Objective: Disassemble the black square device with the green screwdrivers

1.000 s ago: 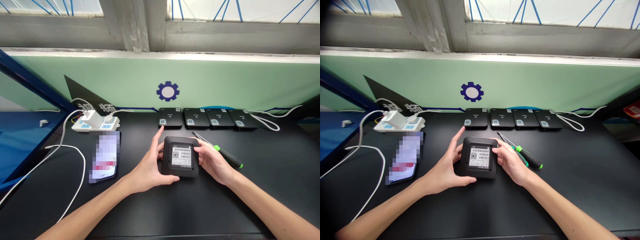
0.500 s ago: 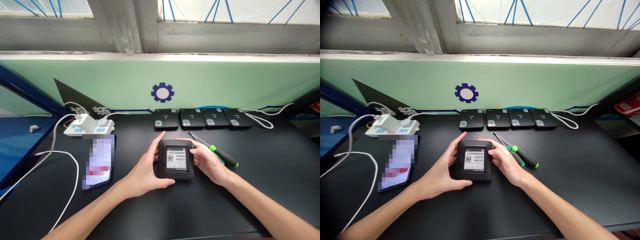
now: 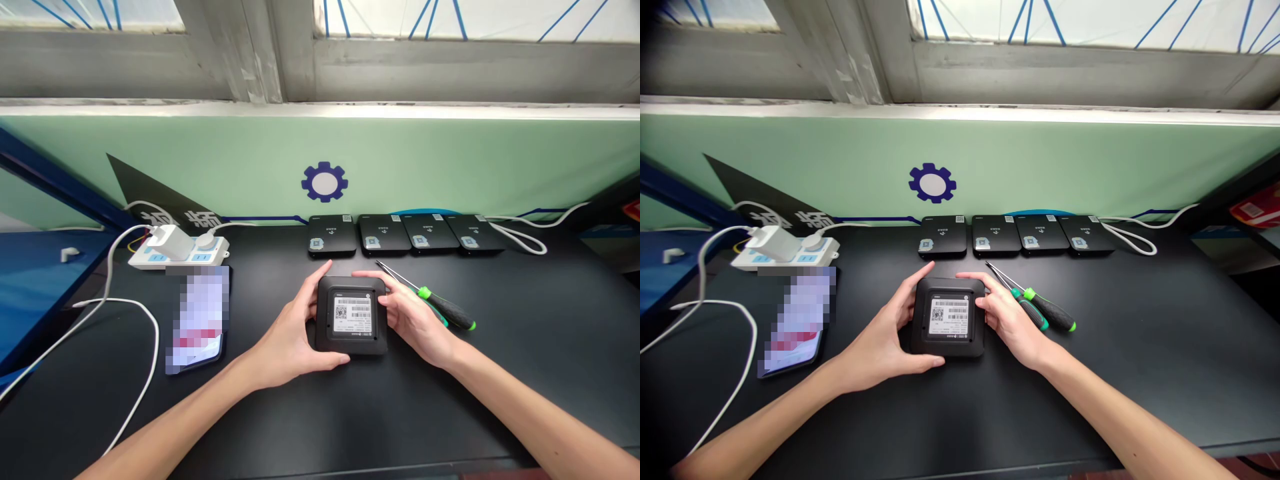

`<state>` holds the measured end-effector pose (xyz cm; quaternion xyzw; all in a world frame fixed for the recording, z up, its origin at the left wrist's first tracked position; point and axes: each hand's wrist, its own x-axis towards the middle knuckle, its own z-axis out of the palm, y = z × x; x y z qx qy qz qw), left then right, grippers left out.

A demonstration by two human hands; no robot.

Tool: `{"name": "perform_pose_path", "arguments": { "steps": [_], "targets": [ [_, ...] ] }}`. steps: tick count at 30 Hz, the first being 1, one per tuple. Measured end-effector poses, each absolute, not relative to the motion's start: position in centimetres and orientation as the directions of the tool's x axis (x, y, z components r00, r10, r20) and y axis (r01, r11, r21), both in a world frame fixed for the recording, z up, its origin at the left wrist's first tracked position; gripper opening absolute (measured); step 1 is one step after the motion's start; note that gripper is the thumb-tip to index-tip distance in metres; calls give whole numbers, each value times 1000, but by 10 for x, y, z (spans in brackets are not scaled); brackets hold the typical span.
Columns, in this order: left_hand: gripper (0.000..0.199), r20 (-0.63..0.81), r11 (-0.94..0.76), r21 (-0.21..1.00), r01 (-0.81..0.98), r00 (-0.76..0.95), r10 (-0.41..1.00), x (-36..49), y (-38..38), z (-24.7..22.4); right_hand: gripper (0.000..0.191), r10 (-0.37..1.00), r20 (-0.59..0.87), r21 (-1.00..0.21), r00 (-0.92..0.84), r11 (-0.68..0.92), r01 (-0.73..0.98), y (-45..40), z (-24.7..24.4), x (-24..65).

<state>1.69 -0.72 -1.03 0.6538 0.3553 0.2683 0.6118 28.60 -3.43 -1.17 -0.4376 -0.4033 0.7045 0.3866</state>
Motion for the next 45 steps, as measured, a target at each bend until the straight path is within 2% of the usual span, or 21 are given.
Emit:
{"name": "perform_pose_path", "arguments": {
  "steps": [5, 16, 34, 45],
  "targets": [
    [140, -101, 3, 987, 160, 610, 786, 18, -8, -7, 45, 906, -285, -913, -314, -356, -201, -37, -10, 286],
    [137, -87, -40, 982, 185, 628, 774, 17, -8, -7, 40, 900, -297, -902, -320, -374, -217, -36, -14, 288],
    [134, -104, -26, 982, 189, 642, 759, 17, -7, -2, 46, 912, -290, -902, -291, -362, -234, -38, -10, 285],
    [124, -105, 17, 991, 136, 677, 728, 15, -4, 1, 52, 929, -255, -932, -268, -310, -189, -37, -10, 283]
  ]
}}
